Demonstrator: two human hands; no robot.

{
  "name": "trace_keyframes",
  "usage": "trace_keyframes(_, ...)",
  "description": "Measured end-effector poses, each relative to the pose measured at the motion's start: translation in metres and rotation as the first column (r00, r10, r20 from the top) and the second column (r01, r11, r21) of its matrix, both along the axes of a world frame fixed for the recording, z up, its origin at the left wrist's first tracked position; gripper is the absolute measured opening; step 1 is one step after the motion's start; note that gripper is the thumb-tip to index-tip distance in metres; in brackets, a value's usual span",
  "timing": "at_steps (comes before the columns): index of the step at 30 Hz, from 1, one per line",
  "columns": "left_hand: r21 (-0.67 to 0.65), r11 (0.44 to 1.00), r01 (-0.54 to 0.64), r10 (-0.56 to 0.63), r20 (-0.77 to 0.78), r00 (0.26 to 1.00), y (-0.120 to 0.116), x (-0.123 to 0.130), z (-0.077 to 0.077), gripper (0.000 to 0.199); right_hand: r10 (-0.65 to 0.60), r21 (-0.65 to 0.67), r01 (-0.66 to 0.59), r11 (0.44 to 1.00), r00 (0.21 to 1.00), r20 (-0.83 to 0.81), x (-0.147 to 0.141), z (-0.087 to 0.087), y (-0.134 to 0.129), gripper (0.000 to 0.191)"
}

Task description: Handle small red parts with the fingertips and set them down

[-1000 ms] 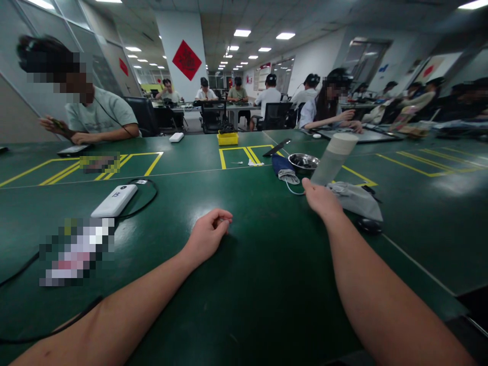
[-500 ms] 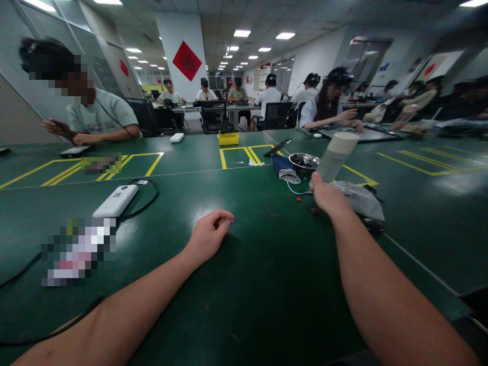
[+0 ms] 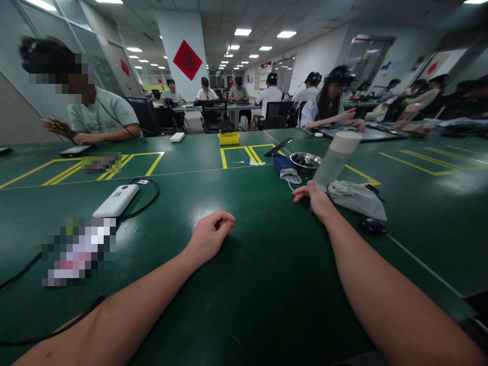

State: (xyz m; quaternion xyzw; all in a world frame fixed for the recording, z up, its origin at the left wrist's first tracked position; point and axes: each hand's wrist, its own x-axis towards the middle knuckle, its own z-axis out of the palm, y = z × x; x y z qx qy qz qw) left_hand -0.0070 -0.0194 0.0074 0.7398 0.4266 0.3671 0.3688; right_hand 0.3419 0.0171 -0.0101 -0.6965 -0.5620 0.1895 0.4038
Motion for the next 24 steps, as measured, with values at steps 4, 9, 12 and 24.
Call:
trace_keyframes(4, -0.014, 1.000, 0.005, -0.005, -0.004, 1.000, 0.000, 0.000, -0.002, 0.016, -0.008, 0.010, 0.008, 1.000, 0.999, 0.036, 0.005, 0.001, -0.001, 0.080)
trace_keyframes(9, -0.017, 1.000, 0.025, -0.025, 0.000, 1.000, 0.001, -0.001, -0.004, 0.016, -0.144, 0.039, 0.141, 0.989, 0.984, 0.105, 0.012, 0.004, -0.003, 0.078)
trace_keyframes(12, -0.016, 1.000, 0.018, -0.018, -0.012, 1.000, 0.000, 0.000, -0.002, 0.016, -0.090, 0.110, 0.108, 0.988, 0.984, -0.151, 0.013, 0.002, -0.002, 0.076)
trace_keyframes(24, 0.003, 1.000, 0.015, -0.015, -0.035, 0.999, -0.001, 0.000, -0.001, 0.018, 0.146, 0.169, -0.126, 0.978, 0.982, -0.117, 0.006, -0.008, 0.011, 0.062)
